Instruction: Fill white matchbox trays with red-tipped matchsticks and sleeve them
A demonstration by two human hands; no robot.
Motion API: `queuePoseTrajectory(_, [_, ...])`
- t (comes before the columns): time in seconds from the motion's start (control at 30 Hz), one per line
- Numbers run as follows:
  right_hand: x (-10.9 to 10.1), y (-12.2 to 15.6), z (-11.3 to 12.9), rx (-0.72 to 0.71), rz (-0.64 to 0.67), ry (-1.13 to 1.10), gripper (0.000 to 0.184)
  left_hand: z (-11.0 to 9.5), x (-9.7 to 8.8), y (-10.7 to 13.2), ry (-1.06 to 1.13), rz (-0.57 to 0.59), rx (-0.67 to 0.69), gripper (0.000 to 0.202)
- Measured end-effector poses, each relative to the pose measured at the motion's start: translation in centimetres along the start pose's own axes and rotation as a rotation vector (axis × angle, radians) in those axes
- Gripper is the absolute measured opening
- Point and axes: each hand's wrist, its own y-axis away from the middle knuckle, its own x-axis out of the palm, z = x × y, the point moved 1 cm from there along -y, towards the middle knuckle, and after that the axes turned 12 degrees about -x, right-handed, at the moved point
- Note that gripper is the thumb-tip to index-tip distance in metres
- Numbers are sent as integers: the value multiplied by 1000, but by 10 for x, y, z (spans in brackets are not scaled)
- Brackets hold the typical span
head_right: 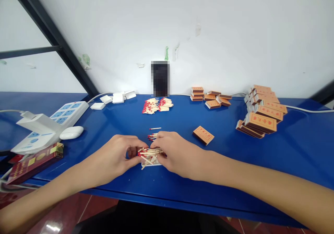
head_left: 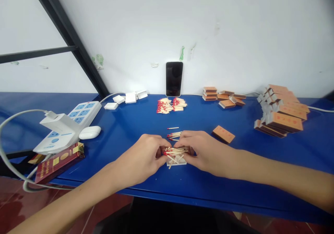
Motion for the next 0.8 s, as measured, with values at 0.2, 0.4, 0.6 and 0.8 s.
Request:
queuePoseTrajectory(0.2, [-7,8,4,49,-21,-105,30,-1,-3,1,84,9,-26,16])
queuePoseTrajectory(0.4, [-4,14,3,70,-34,-220,23,-5,-2,-2,128,39,-10,17])
queuePoseTrajectory(0.6, [3,18,-3,45,-23,-253,45,-7,0,-1,88,1,47,19])
queuePoseTrajectory(0.8, [14,20,-9,88,-169,-333,16,-8,15,0,151,-60,72,15])
